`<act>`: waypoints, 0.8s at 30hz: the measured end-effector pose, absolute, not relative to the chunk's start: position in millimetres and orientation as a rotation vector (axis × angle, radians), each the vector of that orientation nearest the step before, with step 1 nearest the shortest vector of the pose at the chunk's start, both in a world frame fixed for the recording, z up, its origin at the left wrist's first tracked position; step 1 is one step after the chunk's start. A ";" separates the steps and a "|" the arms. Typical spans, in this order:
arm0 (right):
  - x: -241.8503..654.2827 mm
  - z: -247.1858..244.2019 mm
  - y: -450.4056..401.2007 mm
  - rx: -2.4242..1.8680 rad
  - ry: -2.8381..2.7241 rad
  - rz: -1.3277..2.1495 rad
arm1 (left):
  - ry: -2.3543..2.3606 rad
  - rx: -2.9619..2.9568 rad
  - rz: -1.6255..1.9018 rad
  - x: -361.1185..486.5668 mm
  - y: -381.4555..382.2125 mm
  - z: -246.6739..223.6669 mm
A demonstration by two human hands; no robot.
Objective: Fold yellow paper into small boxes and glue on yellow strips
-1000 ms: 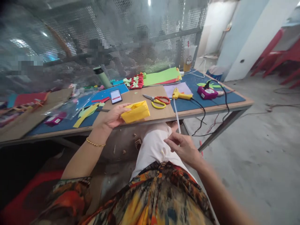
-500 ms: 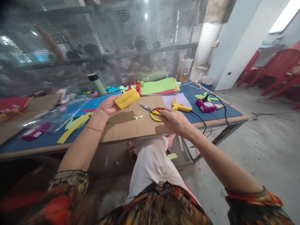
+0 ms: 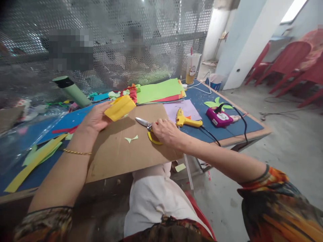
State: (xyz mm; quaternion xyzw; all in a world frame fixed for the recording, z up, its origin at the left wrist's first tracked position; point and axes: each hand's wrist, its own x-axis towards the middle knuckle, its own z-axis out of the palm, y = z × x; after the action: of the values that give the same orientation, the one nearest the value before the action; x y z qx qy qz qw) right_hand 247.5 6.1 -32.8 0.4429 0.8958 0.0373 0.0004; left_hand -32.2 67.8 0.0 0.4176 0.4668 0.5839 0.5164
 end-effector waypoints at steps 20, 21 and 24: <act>222.2 15.5 137.6 1.587 2.800 0.241 | 1.042 1.091 1.756 -94.8 71.0 23.4; 220.8 22.7 129.6 1.584 2.839 0.282 | 1.038 1.074 1.706 -85.5 73.0 18.3; 224.9 34.3 99.5 1.656 2.980 0.292 | 0.990 1.066 1.522 -45.7 72.2 1.7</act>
State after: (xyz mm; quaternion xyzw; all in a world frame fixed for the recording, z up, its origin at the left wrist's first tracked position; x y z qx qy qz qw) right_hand 224.9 99.5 34.3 0.4791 0.8624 0.0846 -0.1397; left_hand -45.7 72.2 1.7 0.4399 0.4084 0.6279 0.4953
